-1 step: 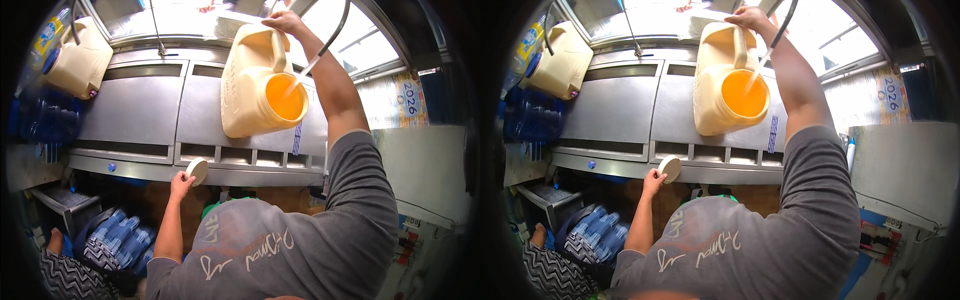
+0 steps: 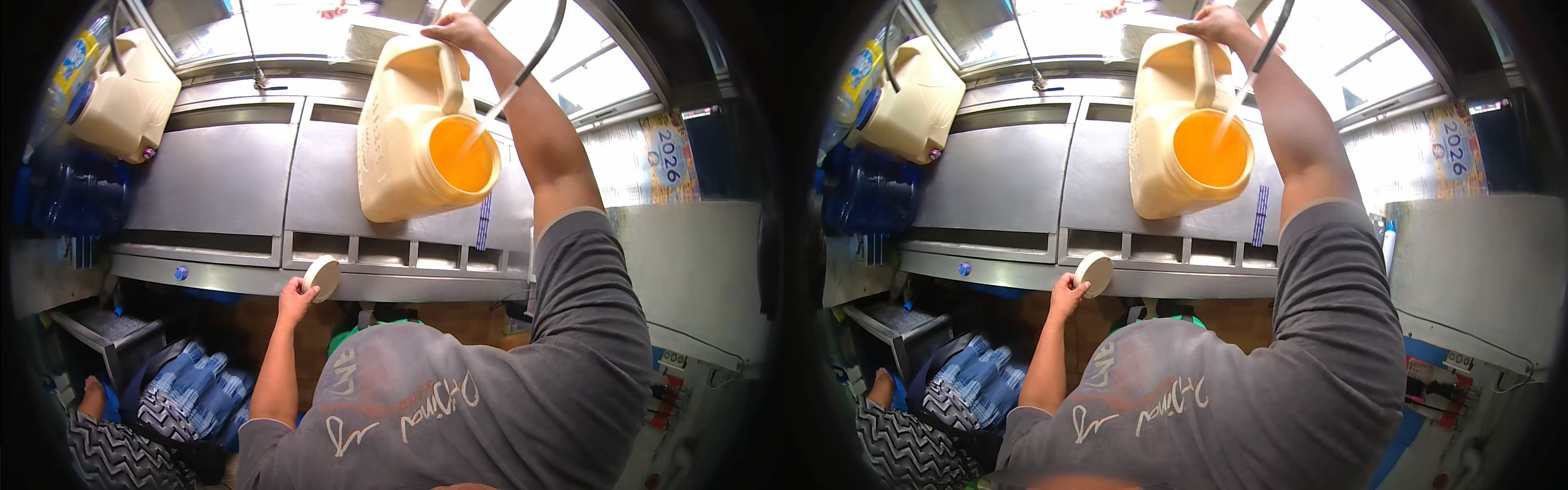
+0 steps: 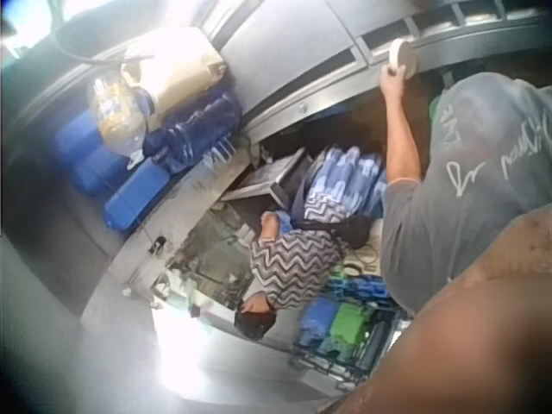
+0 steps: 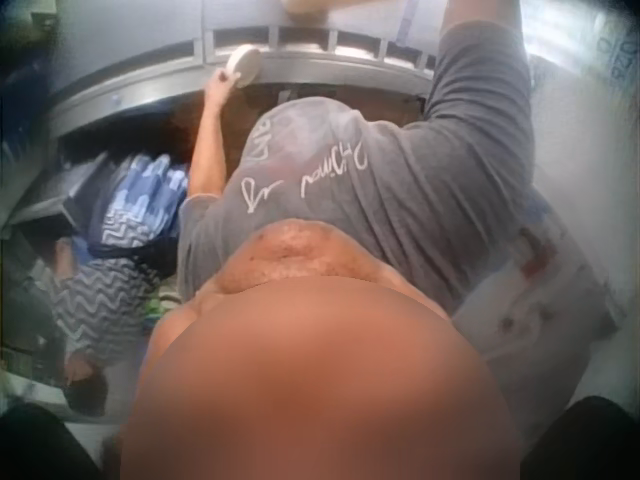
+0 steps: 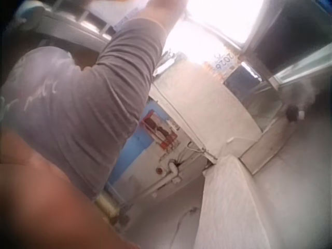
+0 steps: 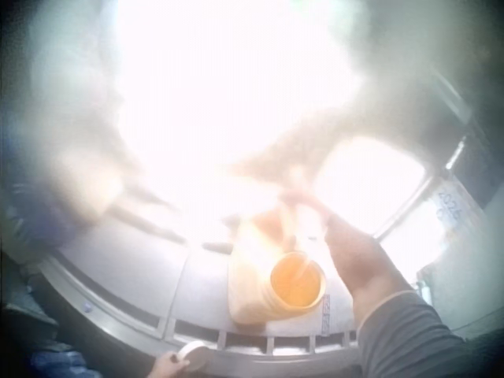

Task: The person fills a large yellow plastic container with water from a hose, seals it with a lid and purple tape, and uses a handheld sealing tool to secure the lid. The person then repeats the process with a blue plastic container, filling it with water and placing it on the counter.

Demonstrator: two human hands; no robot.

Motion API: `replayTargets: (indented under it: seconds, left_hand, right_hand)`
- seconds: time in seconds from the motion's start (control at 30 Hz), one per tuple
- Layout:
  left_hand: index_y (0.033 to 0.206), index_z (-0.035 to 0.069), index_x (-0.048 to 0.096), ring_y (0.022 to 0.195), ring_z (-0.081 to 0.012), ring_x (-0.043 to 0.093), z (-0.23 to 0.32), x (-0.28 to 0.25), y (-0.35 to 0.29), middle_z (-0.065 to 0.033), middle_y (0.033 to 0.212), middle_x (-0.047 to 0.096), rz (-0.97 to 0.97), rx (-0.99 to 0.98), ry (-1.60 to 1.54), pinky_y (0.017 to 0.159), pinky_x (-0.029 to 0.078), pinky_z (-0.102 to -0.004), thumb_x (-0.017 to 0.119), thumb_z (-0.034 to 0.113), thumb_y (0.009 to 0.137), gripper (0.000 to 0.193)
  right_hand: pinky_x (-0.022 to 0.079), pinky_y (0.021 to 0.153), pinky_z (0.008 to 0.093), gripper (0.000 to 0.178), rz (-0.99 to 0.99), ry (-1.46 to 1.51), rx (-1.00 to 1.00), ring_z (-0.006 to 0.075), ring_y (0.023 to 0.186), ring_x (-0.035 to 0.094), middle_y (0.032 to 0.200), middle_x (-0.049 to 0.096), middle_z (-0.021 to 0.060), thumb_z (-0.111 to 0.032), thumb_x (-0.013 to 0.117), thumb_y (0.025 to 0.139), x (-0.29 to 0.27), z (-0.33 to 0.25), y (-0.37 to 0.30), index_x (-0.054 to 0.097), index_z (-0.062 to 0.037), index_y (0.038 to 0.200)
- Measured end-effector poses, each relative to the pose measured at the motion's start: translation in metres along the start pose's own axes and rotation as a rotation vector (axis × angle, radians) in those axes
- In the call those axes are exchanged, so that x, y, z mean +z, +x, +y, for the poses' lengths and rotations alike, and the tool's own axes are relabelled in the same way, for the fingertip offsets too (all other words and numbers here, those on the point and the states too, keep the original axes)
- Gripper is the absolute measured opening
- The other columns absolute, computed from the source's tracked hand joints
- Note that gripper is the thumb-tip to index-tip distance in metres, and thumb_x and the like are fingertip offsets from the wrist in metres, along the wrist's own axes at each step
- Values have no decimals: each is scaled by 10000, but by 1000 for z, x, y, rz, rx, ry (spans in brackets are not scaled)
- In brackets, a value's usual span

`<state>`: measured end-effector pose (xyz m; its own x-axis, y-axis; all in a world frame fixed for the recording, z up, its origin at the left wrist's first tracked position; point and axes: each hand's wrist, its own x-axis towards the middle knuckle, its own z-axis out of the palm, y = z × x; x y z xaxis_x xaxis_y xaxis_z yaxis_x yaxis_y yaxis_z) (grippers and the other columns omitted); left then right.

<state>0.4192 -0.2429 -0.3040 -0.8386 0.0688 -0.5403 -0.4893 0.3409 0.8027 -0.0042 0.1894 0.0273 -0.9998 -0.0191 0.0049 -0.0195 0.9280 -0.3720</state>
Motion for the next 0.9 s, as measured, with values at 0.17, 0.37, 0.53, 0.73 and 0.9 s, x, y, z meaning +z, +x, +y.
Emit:
replayTargets:
  seconds: [0.17,0.37,0.53,0.73,0.9]
  left_hand:
    - [969,39,619,573,-73,525,38,38,-4,-2,715,592,-225,-30,-31,536,450,-245,743,270,878,277]
    - [1074,21,593,553,-73,521,92,145,18,-8,782,601,-468,-32,-76,538,468,-240,647,325,952,332]
    - [1030,45,558,604,-102,603,115,269,67,-32,789,599,-475,-107,-40,564,534,-266,579,264,985,225]
    - [1135,49,511,752,-246,665,123,367,155,-127,953,647,-228,-367,-541,663,529,-379,433,216,1017,219]
    - [1365,58,434,980,-359,662,137,382,164,-109,1082,622,39,-419,-484,782,528,-416,562,320,984,480]
  right_hand:
    - [548,724,319,556,200,239,-94,210,775,686,875,707,107,-588,691,811,-7,8,-19,729,-57,974]
    - [496,736,367,606,362,659,416,192,796,623,965,722,87,-628,547,918,93,155,-184,703,-45,974]
    - [532,686,362,174,-326,546,460,213,709,675,677,687,83,-165,510,913,216,231,-519,629,-49,964]
    - [544,779,372,193,-116,500,1118,254,879,690,925,720,107,-226,610,853,216,277,-804,718,-86,929]
    - [475,569,267,116,588,481,1064,72,585,540,698,612,-16,-137,594,946,174,380,-815,662,-53,906]
